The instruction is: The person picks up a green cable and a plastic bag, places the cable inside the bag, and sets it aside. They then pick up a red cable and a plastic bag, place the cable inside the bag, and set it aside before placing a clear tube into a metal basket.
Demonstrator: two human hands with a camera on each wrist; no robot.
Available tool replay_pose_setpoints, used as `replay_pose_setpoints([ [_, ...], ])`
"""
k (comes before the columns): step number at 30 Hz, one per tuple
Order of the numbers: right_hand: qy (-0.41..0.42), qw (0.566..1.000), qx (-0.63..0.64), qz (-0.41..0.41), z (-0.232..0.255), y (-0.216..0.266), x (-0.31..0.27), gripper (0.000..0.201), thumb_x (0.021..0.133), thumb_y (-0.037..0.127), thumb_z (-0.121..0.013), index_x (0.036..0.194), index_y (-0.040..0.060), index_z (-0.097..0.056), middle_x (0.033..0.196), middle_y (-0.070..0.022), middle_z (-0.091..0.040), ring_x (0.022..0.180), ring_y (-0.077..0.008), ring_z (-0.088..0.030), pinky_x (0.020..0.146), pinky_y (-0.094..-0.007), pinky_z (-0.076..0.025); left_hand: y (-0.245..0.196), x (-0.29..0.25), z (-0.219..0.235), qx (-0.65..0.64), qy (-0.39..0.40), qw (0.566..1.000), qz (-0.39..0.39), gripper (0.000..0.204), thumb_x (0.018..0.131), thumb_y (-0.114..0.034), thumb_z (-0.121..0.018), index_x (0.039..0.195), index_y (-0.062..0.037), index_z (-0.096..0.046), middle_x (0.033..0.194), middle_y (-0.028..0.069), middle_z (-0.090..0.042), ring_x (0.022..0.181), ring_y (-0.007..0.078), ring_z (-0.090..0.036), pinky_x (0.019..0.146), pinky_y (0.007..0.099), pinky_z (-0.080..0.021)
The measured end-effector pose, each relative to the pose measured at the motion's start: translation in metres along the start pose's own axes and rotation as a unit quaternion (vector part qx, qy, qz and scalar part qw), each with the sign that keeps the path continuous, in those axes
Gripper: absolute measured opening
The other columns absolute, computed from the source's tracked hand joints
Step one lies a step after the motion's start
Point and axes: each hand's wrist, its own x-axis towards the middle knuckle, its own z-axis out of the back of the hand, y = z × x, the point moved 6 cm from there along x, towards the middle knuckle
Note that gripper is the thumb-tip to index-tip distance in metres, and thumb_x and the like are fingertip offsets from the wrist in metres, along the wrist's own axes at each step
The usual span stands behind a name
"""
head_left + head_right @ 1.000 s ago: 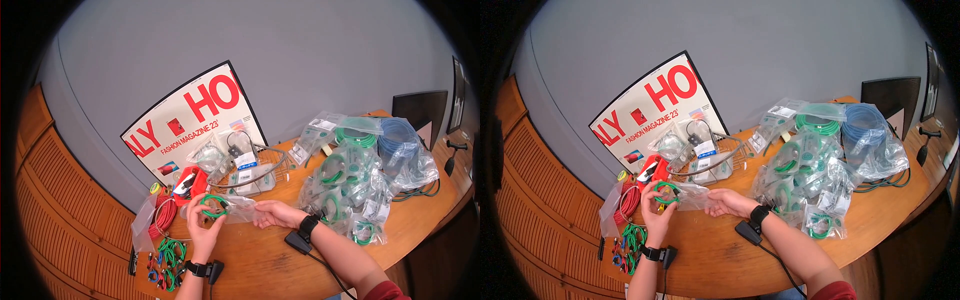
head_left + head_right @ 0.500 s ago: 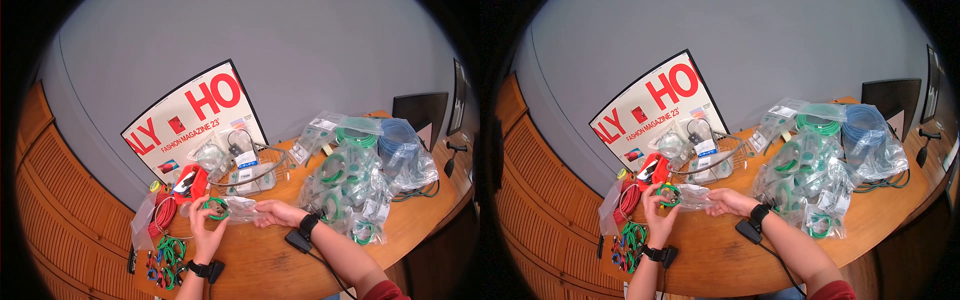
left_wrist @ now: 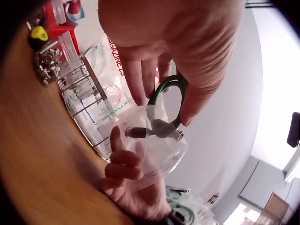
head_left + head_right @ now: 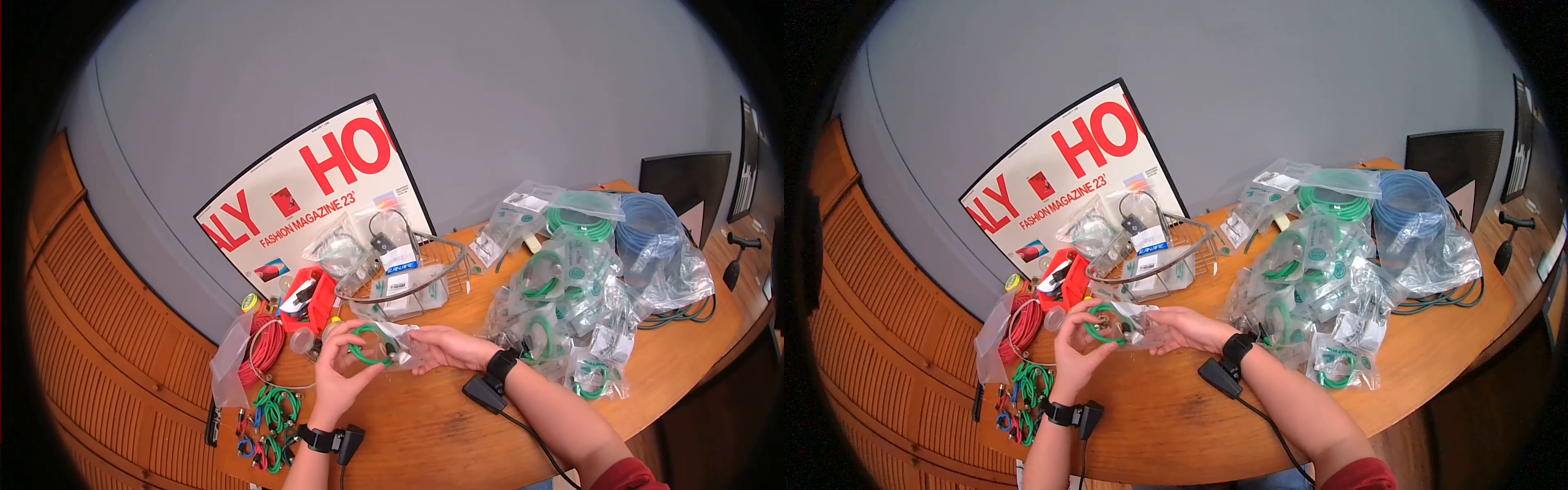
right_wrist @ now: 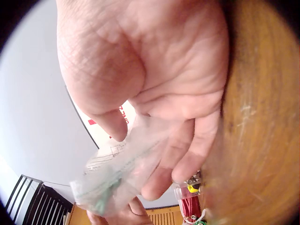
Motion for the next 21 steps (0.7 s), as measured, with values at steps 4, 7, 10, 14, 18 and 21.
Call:
replay_pose_setpoints([
  [4, 0.014, 1.0, 0.026, -0.006, 0.002, -0.002, 0.003, 0.044, 0.101, 0.04, -0.04, 0.124, 0.0033, -0.05, 0.109, -0.0102, -0.064, 0.092, -0.0193, -0.065, 0.081, -0.0299, -0.053, -0.002, 0.001, 0.007, -0.087, -0.04, 0.995, -0.003, 0.042, 0.071, 0.012, -0.072, 0.104, -0.0059, -0.051, 0.136, 0.0116, -0.042, 0.123, 0.022, -0.048, 0.092, 0.0339, -0.052],
  [7, 0.031, 0.999, 0.03, -0.01, 0.002, -0.003, 0.003, 0.049, 0.101, 0.042, -0.037, 0.13, 0.0038, -0.047, 0.117, -0.0113, -0.062, 0.098, -0.0191, -0.064, 0.084, -0.0304, -0.053, 0.005, -0.004, 0.002, -0.151, -0.026, 0.987, 0.039, 0.043, 0.071, 0.012, -0.071, 0.104, -0.0069, -0.051, 0.137, 0.012, -0.042, 0.125, 0.0231, -0.047, 0.093, 0.0352, -0.052],
  [10, 0.024, 0.998, 0.051, -0.003, -0.002, -0.001, 0.002, 0.053, 0.102, 0.044, -0.034, 0.135, 0.004, -0.043, 0.125, -0.0126, -0.058, 0.106, -0.02, -0.062, 0.089, -0.0328, -0.051, 0.009, -0.009, -0.006, -0.243, 0.012, 0.965, 0.101, 0.043, 0.072, 0.011, -0.071, 0.105, -0.0077, -0.052, 0.137, 0.0125, -0.042, 0.126, 0.0241, -0.046, 0.093, 0.037, -0.052],
  [14, 0.018, 0.997, 0.076, -0.016, -0.006, 0.003, -0.004, 0.05, 0.102, 0.04, -0.035, 0.134, 0.0025, -0.044, 0.122, -0.0132, -0.06, 0.107, -0.0209, -0.062, 0.092, -0.0349, -0.051, 0.002, -0.007, -0.013, -0.248, 0.043, 0.96, 0.125, 0.047, 0.071, 0.004, -0.075, 0.11, -0.0076, -0.052, 0.137, 0.0152, -0.045, 0.125, 0.0254, -0.048, 0.091, 0.0366, -0.052],
  [18, 0.049, 0.995, 0.082, -0.003, -0.007, 0.002, 0.0, 0.048, 0.102, 0.038, -0.039, 0.134, 0.0027, -0.044, 0.123, -0.0127, -0.059, 0.11, -0.0204, -0.06, 0.096, -0.0344, -0.049, 0.006, 0.0, -0.009, -0.12, 0.039, 0.989, 0.074, 0.048, 0.074, 0.006, -0.073, 0.114, -0.0081, -0.052, 0.14, 0.0148, -0.044, 0.127, 0.0224, -0.046, 0.092, 0.0334, -0.05],
  [21, 0.064, 0.995, 0.07, -0.018, -0.007, -0.001, 0.001, 0.045, 0.101, 0.034, -0.043, 0.134, 0.0038, -0.044, 0.122, -0.0119, -0.059, 0.108, -0.0191, -0.06, 0.098, -0.0332, -0.048, 0.003, 0.0, -0.007, -0.018, -0.008, 0.999, 0.044, 0.048, 0.072, 0.005, -0.075, 0.113, -0.0074, -0.053, 0.14, 0.0137, -0.045, 0.128, 0.0224, -0.045, 0.096, 0.0341, -0.047],
])
